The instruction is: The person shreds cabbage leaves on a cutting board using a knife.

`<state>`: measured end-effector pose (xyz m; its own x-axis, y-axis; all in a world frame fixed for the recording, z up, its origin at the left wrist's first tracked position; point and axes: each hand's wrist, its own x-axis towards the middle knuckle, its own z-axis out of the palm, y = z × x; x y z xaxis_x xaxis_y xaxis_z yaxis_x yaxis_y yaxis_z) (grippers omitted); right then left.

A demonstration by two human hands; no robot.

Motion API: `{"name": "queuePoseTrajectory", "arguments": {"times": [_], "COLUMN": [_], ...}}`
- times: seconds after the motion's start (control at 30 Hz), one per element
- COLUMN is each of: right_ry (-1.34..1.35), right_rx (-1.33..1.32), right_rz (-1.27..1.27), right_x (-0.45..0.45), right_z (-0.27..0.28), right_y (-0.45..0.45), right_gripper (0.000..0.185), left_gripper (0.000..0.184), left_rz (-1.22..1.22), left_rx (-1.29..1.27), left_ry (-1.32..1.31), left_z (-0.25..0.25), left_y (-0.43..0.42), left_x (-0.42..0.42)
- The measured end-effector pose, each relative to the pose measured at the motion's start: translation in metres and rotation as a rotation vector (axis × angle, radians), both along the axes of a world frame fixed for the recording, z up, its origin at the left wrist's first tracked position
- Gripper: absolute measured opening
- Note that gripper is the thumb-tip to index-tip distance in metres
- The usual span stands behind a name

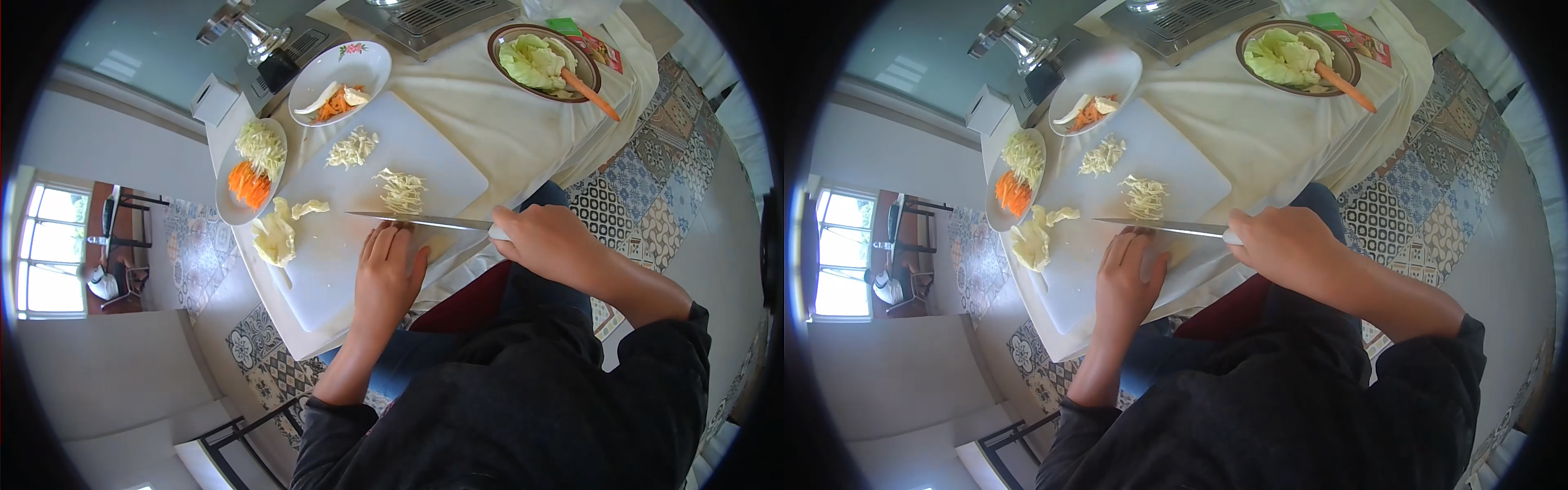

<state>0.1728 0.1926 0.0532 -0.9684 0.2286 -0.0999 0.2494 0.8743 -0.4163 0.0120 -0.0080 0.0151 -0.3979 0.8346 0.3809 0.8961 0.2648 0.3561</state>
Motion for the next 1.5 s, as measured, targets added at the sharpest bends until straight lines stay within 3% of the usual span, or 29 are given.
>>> {"name": "queuePoseTrajectory", "arguments": {"times": [0.23,0.6,0.63,0.77,1.03,1.5], "right_ry": [0.080,0.058,0.067,0.034,0.121,0.153], "right_rx": [0.081,-0.159,-0.182,-0.310,-0.519,-0.584], "right_rz": [0.012,-0.070,-0.082,-0.180,-0.295,-0.316], "right_x": [-0.015,0.003,0.003,0.005,0.014,0.015], "right_z": [0.000,0.001,0.001,0.007,0.007,-0.010], "right_y": [0.006,0.013,0.013,0.010,0.010,0.013], "right_gripper": [0.023,0.033,0.034,0.036,0.037,0.034], "left_gripper": [0.036,0.033,0.027,0.024,0.016,0.017], "left_rz": [0.105,0.126,0.131,0.124,-0.019,0.065], "left_rx": [0.109,0.071,0.123,0.128,0.020,0.118], "left_ry": [-0.094,-0.053,-0.083,0.102,0.132,0.114], "left_z": [-0.012,-0.013,-0.012,0.001,0.004,0.009], "left_y": [0.000,0.001,0.004,0.020,0.042,0.034], "left_x": [0.009,0.006,0.008,0.017,0.013,-0.004]}}
